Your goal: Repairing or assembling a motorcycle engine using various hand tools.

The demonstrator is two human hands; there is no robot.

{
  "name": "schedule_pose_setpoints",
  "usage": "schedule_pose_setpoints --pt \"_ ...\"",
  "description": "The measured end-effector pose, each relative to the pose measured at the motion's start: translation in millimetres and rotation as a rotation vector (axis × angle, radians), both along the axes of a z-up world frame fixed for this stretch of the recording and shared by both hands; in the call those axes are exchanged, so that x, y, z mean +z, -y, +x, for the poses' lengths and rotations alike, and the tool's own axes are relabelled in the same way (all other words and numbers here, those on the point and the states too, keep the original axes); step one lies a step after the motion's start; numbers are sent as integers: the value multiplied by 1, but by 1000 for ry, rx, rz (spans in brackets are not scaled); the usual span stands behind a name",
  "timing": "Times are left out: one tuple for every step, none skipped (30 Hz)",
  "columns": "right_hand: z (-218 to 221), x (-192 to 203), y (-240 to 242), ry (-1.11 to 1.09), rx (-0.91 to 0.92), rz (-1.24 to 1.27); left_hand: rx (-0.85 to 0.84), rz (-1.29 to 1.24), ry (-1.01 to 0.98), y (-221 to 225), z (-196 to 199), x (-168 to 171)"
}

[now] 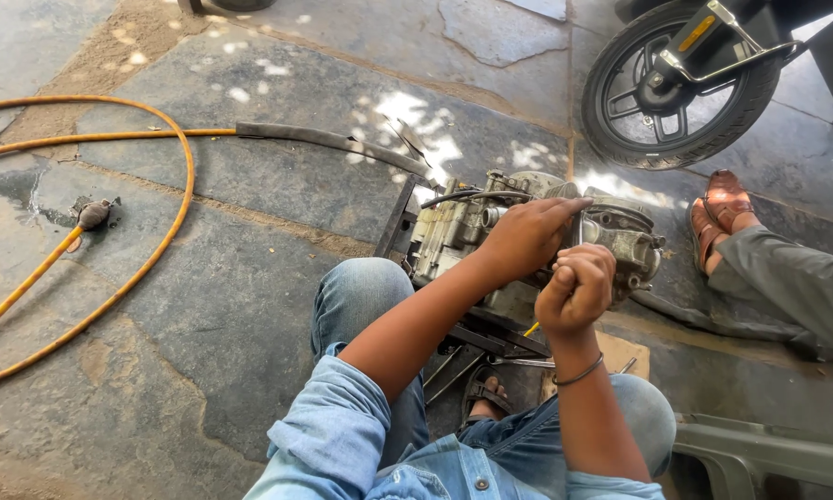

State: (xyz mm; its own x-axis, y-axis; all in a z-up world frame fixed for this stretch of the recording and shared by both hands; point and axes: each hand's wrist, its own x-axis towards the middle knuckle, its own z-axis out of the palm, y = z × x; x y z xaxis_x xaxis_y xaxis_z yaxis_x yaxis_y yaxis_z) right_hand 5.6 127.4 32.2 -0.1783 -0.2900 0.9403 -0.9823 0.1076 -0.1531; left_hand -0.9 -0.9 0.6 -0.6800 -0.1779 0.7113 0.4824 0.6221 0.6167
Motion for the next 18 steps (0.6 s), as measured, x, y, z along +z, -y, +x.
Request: schedule_pose_setpoints --pt "-6 -2 0 9 37 -41 -10 18 -31 0 -2 -4" --pt "-13 -4 0 19 76 -84 -18 35 -62 1 -4 -8" --pt "-19 2 3 20 78 -87 -16 32 -61 1 -4 -5" --pt "-23 6 4 140 168 -252 -5 20 -44 0 -2 -3" --pt "-28 11 5 258 260 -419 6 7 -28 -2 -1 -2" --pt "-28 18 2 261 252 -420 -2 8 -23 -3 -2 -2" --pt "-29 26 -1 267 358 -419 25 2 -47 -5 -3 -2" --pt "-30 33 -3 272 468 -420 56 -6 -72 -4 -3 -3" --pt "-42 40 -5 275 464 -423 52 -7 -67 -4 -4 -6" --pt "-54 47 -7 282 431 -428 42 -11 -67 -3 -6 -8" --pt "-66 55 -10 287 399 -434 32 -15 -68 -3 -7 -11" --pt "-78 64 -11 294 391 -432 25 -11 -60 -2 -8 -12" --pt "-91 73 -13 498 460 -477 25 0 -56 -1 -10 -13" --pt "-102 80 -19 703 516 -525 15 15 -48 -4 -11 -16" --pt "-123 80 -15 711 496 -526 0 23 -37 -1 -5 -6" --pt "-142 80 -17 879 556 -553 -17 91 68 -1 1 4" --pt "-163 78 -19 1048 612 -584 -35 157 175 -1 5 13" --pt "-172 76 -14 1050 586 -594 -58 161 187 0 6 14"
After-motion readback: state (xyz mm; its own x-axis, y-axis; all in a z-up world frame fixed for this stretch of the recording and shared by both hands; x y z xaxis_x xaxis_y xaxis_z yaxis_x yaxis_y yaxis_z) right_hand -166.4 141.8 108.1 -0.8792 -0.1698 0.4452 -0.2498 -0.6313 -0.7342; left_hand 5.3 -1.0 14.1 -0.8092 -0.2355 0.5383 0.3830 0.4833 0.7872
